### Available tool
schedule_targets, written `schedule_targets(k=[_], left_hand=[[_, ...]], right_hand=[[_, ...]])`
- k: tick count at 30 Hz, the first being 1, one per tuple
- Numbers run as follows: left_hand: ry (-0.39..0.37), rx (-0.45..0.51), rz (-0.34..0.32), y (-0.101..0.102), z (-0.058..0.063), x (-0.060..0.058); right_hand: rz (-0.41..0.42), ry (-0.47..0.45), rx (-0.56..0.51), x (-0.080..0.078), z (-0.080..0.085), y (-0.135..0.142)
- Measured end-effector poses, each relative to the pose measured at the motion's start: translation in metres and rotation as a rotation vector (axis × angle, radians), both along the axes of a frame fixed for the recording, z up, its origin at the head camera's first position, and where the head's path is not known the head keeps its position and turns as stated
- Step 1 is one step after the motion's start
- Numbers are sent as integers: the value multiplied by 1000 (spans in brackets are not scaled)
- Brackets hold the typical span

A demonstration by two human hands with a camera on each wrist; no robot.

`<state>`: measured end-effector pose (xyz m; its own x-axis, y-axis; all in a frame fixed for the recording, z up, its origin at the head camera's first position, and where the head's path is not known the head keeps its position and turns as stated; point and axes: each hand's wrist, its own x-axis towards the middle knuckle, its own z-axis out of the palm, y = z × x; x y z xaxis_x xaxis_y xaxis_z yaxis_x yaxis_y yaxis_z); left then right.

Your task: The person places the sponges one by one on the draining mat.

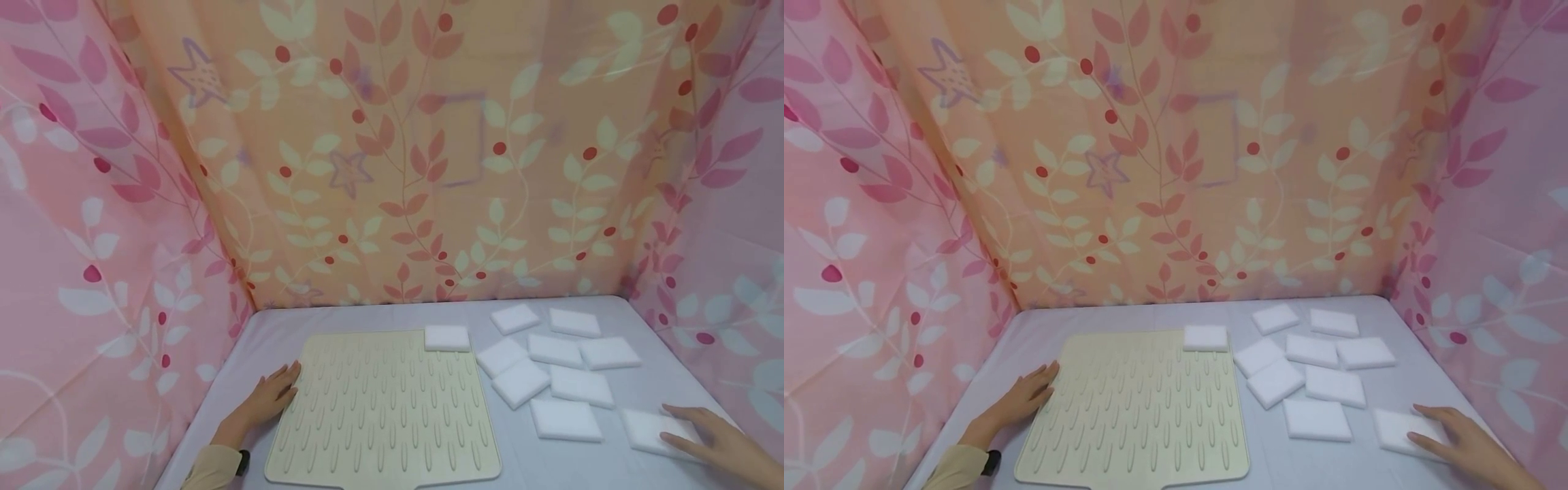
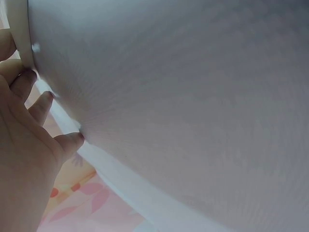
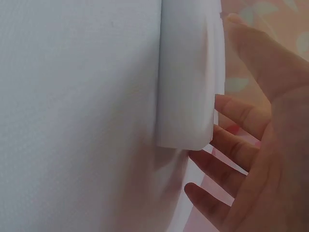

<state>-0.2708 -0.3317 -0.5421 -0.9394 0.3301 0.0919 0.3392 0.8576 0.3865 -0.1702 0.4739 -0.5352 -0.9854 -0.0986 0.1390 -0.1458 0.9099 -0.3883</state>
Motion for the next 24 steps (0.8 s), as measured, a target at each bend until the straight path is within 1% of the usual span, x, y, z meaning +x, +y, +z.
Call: schedule_targets(k=[4,7,8,13,18,21,24], left_hand=[[0,5,3,0,-1,0],[2,0,10,0,-1,0],[3,-1,12,0,-1,0],[1,-1,11,1,-1,1],[12,3,10,1,0,2],[20,3,8,1,0,2],[28,6,6,1,0,3]], right_hand=[[-14,-87,4,1,1,1],[-12,-105,13,1,1,2],[-5,-99,13,1,1,2],[57,5,14,3,-3,7],[77,71,21,4,-5,12],[62,68,20,4,-4,14],[31,42,38,3,0,15]])
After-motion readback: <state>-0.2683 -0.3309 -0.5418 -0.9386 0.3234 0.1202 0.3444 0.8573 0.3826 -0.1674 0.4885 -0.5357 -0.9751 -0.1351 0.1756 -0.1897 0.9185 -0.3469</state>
